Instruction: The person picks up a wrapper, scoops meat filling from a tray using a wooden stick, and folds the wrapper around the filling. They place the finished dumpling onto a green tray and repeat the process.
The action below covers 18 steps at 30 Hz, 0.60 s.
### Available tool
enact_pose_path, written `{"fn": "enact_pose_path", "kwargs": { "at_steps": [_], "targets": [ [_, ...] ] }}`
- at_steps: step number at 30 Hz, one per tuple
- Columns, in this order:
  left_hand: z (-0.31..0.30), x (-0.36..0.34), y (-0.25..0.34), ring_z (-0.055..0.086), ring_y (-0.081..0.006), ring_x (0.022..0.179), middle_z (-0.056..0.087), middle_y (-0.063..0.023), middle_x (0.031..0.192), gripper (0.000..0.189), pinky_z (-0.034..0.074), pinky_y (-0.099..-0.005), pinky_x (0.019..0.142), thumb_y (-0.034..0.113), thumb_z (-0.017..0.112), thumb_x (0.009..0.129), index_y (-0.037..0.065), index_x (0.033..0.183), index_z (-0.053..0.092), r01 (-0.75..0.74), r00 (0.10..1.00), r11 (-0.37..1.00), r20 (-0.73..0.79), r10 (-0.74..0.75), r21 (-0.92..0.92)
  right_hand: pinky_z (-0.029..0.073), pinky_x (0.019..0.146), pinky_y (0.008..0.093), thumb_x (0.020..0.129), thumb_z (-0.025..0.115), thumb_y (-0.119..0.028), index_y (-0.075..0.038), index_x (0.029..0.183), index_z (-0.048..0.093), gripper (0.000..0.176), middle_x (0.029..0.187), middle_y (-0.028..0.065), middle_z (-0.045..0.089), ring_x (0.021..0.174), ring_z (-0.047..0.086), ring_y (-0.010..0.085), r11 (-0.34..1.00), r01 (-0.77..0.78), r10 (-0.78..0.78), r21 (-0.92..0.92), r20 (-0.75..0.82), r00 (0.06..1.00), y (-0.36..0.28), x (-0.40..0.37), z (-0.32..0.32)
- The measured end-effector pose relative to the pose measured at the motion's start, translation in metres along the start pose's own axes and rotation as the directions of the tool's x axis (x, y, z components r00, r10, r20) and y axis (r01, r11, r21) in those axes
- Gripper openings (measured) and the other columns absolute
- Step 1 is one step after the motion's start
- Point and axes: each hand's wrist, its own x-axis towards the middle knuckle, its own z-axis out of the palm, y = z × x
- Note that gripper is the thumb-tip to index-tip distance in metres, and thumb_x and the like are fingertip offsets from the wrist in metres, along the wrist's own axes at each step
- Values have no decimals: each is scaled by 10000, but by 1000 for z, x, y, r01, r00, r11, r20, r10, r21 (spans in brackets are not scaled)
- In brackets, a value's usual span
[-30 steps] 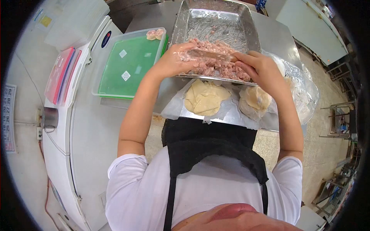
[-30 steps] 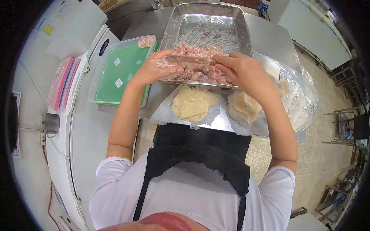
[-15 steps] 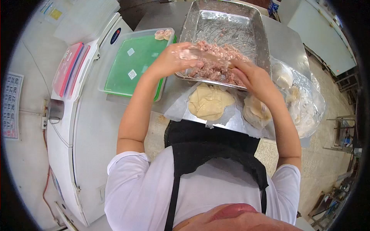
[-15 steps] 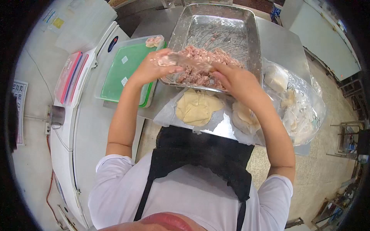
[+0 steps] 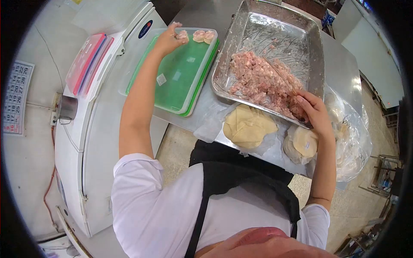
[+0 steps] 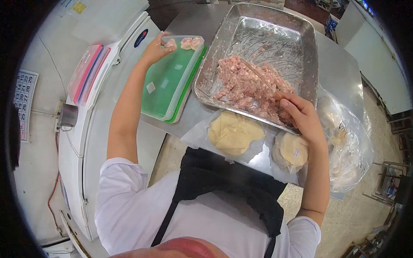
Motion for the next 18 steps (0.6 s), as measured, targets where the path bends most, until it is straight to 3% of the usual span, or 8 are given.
{"fn": "enact_pose_path", "kwargs": {
  "at_steps": [4,7,9,10,13,15,16,18],
  "targets": [
    [24,21,-2,655,-319,981,666,-185,1066,868,504,-386,854,247,785,749,153,1474,316,-69,995,997,-79,67,-18,242,475,188,936,634,-216,-24,1154,664,292,687,-90,514,542,359,5,999,26,-27,-19,-56,998,4,2,4],
    [24,23,9,655,-331,972,679,-172,1019,872,506,-398,852,238,773,761,190,1488,294,45,999,998,-12,-45,50,326,521,206,932,635,-205,-22,1157,661,291,733,-67,546,595,427,30,996,-57,55,-64,-37,998,-1,-1,6],
    [30,22,10,654,-344,971,677,-172,1033,864,505,-405,852,237,766,771,199,1490,288,24,999,998,-40,-21,55,409,617,242,937,625,-196,-11,1159,656,290,789,-31,591,700,500,59,990,121,-121,-78,4,993,9,2,10],
    [33,21,7,652,-357,971,675,-172,1047,857,504,-413,852,235,759,781,207,1492,283,-1,997,998,-73,6,68,409,617,242,937,625,-196,-11,1159,656,290,789,-31,591,700,500,59,990,114,-114,-86,6,994,7,4,8],
    [43,20,2,638,-376,1021,627,-195,1196,856,500,-427,882,224,745,793,202,1500,262,-70,989,995,-128,80,76,462,727,309,911,634,-168,-8,1136,660,278,834,64,640,779,588,158,956,-27,58,-293,97,994,-8,11,3],
    [34,21,2,621,-375,1067,578,-201,1274,856,491,-428,910,223,746,793,201,1499,263,-102,993,995,-58,103,21,476,727,371,876,642,-169,-7,1038,681,233,868,157,643,784,627,276,572,363,-220,-735,289,932,-33,13,3],
    [30,21,-3,603,-375,1113,529,-206,1352,856,482,-430,939,222,746,792,200,1498,263,-131,991,991,2,131,-17,476,727,371,876,642,-169,-7,1038,681,233,868,157,643,784,627,276,570,353,-208,-742,285,936,-49,13,2],
    [23,15,2,557,-364,1194,440,-175,1452,787,461,-411,989,206,736,805,176,1475,325,-193,981,981,-25,193,-9,471,736,436,853,639,-190,-10,936,675,202,876,185,628,822,619,352,299,195,-74,-934,181,981,-80,13,2]
  ]
}}
